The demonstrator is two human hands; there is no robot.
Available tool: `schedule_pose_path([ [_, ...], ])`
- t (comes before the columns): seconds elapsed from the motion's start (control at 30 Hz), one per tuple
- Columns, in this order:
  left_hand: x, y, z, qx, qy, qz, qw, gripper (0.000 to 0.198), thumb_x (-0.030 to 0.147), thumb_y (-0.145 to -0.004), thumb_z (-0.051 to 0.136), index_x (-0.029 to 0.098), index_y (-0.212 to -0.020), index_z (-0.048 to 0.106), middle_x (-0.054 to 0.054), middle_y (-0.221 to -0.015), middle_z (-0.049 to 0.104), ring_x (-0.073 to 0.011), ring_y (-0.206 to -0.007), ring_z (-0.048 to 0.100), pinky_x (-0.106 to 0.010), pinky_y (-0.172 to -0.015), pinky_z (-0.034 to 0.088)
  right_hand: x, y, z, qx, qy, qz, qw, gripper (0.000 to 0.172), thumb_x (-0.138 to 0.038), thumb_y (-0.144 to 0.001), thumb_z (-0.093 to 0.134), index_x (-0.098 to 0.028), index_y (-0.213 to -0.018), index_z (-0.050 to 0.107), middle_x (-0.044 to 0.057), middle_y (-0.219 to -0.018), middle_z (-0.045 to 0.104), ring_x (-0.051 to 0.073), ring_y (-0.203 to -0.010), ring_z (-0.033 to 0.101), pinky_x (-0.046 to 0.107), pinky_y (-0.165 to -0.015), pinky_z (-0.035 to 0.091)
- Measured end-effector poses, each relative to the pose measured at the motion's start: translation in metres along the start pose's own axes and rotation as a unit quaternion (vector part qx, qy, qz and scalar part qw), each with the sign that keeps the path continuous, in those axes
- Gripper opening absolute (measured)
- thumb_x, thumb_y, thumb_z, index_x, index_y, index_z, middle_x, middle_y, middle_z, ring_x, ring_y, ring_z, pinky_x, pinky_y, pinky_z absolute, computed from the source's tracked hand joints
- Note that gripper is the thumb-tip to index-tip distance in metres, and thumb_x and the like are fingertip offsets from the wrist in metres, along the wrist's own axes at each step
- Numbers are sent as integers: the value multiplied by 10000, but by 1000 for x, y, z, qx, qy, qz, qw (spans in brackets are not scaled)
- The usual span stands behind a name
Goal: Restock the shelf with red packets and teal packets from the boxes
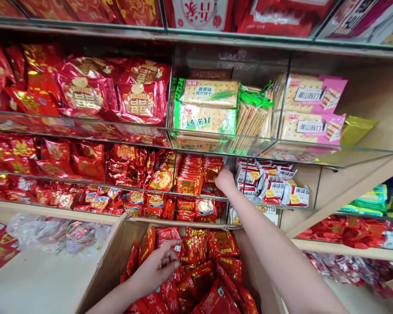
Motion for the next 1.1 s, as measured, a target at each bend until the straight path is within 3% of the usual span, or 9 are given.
schedule_pose_path([
  [0.27,-7,-2,1,-2,33,-42,999,336,275,-737,501,193,-1056,432,46,-673,464,-71,-476,477,-200,-458,375,7,-20,20,-35,-52,26,998,964,-329,-508,714,-59,-1263,179,208,-1080,520,270,-944,541,327,-722,448],
  [0.43,-11,-5,1,-6,41,-64,997,321,298,-729,509,188,-1025,448,47,-672,458,-70,-460,490,-183,-403,352,4,-30,28,-45,-66,14,997,937,-320,-529,711,-75,-1273,197,182,-1026,554,273,-935,548,332,-760,430],
  [0.57,-11,-6,0,1,46,-75,996,296,319,-718,520,188,-979,468,58,-634,449,-66,-425,475,-181,-384,346,7,-30,31,-46,-75,14,996,983,-325,-547,696,-82,-1308,123,174,-1031,550,275,-938,548,333,-762,429],
  [0.77,-13,-5,0,-4,45,-88,995,297,350,-714,515,189,-961,475,49,-673,491,-65,-413,499,-175,-374,336,9,-27,28,-36,-75,24,996,1099,-340,-506,713,-76,-1332,37,219,-1188,416,292,-1056,466,365,-850,383],
  [0.87,-12,-5,-1,-4,40,-81,996,288,367,-708,525,182,-924,482,55,-654,478,-62,-408,497,-175,-380,335,-1,-21,13,-1,-65,-14,998,996,-356,-564,673,-70,-1325,98,221,-1258,333,295,-1143,375,367,-910,330],
  [0.93,-11,-5,-1,-7,40,-75,996,289,380,-703,532,180,-906,485,59,-642,472,-61,-406,496,-178,-391,338,-16,-5,-10,67,-46,-87,993,790,-330,-645,611,-77,-1288,228,202,-1274,321,288,-1185,310,382,-943,287],
  [1.03,-9,-4,-1,-10,44,-71,996,287,391,-698,535,182,-891,492,64,-621,464,-63,-417,497,-180,-405,340,-41,54,-47,143,-50,-244,958,409,-276,-758,484,-144,-1142,435,148,-1215,409,261,-1164,327,406,-930,290],
  [1.1,-10,-3,0,-10,44,-69,997,285,383,-697,534,181,-893,492,66,-607,459,-67,-425,495,-180,-405,338,-49,108,-49,69,-73,-357,929,242,-264,-803,417,-190,-1010,518,101,-1060,521,217,-1017,458,360,-857,363],
])
Point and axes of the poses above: each hand's wrist, its own y-axis away from the middle knuckle, its own z-axis out of the palm, x = y × z, the point moved 8 cm from there along -y, towards the middle knuckle
